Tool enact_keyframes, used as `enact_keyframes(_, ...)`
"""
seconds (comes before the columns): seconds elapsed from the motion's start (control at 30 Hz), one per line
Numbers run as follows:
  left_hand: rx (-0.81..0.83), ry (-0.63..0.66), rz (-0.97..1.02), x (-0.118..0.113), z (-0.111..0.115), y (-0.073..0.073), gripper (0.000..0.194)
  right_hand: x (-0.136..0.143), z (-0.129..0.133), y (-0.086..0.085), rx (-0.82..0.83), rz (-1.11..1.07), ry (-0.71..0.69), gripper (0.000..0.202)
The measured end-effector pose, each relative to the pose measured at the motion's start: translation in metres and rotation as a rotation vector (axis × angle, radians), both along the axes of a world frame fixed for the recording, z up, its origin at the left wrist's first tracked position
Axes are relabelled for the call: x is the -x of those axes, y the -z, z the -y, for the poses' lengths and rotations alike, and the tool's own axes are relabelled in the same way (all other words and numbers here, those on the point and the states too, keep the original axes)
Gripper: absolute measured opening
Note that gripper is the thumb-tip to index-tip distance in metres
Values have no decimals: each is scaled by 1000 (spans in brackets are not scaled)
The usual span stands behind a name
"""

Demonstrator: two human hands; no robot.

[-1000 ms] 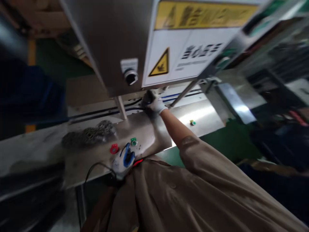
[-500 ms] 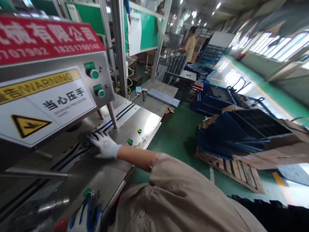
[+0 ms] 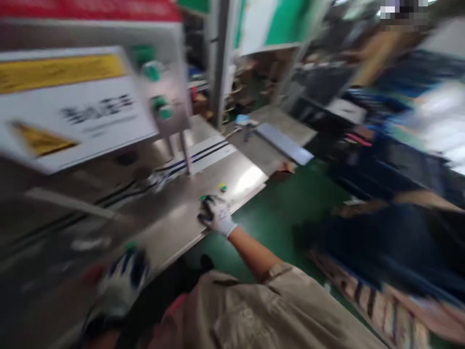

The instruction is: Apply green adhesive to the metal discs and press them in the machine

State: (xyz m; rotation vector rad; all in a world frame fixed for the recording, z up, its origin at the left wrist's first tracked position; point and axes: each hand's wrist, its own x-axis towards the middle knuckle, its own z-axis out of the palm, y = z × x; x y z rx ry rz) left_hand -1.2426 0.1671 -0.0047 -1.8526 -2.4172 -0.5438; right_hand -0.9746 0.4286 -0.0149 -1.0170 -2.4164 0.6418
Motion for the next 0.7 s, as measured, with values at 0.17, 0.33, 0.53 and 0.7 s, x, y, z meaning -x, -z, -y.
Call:
enact_keyframes(0.17, -90, -347, 312, -23, 0, -16, 53, 37, 15, 3, -99, -157, -32, 56)
enact_keyframes(0.33, -269, -840, 274, -45, 95, -1, 53, 120, 54, 5, 31, -228, -386, 58)
enact_keyframes(0.53, -617, -1606, 263, -41, 246, 20, 77, 155, 60, 7, -151, -88, -315, 50)
enact_keyframes(0.7, -867, -1669, 269, 2, 338, 18, 113, 155, 53, 9, -258, 15, -300, 52)
